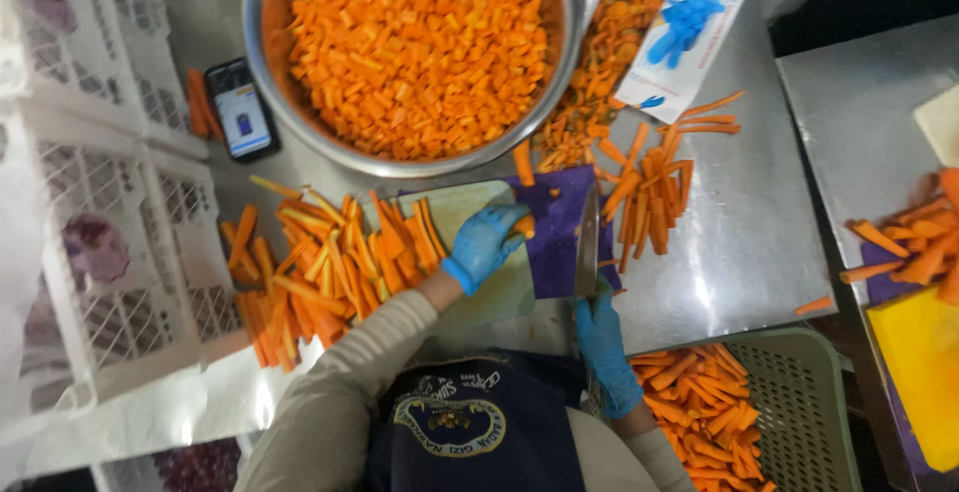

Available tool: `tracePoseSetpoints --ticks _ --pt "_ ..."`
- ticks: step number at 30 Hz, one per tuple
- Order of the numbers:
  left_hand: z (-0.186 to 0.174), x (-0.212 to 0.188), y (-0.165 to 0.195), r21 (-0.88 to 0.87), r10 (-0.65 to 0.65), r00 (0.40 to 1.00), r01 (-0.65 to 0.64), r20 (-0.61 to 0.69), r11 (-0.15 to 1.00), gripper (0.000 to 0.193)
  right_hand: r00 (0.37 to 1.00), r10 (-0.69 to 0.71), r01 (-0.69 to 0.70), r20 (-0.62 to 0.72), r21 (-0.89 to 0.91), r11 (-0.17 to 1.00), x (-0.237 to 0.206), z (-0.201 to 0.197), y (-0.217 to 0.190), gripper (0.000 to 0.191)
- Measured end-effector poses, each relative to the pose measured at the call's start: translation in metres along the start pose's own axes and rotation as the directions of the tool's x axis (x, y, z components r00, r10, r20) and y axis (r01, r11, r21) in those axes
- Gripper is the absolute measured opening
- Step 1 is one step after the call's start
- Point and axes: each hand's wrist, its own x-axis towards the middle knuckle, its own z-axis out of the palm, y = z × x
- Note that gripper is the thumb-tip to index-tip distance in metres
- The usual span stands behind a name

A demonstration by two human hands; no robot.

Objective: The person cuts carrot pieces into sticks on a cutting board using a knife, working through a pile of carrots on the stainless steel table. Cut sticks accumulate beside the board and in a basket, while a large bowl of diced carrots sits nearby.

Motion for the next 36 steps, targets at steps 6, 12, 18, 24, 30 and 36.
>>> tracePoseSetpoints --ticks 6,12,18,24,30,36 --pt "0.014 -0.086 -0.002 0.104 -0.18 0.983 0.183 -0.034 0.978 0.046 0.921 -0.35 0.387 0.171 -0.298 0.873 -0.01 0.025 -0.026 0.042" --pt "0.033 -0.086 -0.001 0.104 -0.249 0.964 0.258 -0.096 0.961 0.038 0.832 -0.523 0.55 0.184 -0.395 0.736 -0.035 0.027 -0.072 0.035" --pt "0.029 -0.083 0.002 0.066 -0.238 0.965 0.247 -0.112 0.967 0.038 0.812 -0.535 0.577 0.232 -0.457 0.677 -0.044 0.025 -0.093 0.034" --pt "0.012 -0.078 0.013 0.003 -0.281 0.956 0.282 -0.084 0.959 0.041 0.77 -0.587 0.611 0.249 -0.552 0.567 -0.045 0.03 -0.098 0.038" --pt "-0.027 -0.078 0.03 0.058 -0.086 0.959 0.105 -0.271 0.993 0.059 0.487 -0.782 0.646 0.39 -0.763 0.022 -0.049 0.018 -0.104 0.041" --pt "-0.048 -0.049 0.024 0.313 -0.002 1.0 -0.001 0.011 0.95 0.046 0.461 -0.813 0.746 0.355 -0.651 0.138 -0.044 0.014 -0.113 0.049"
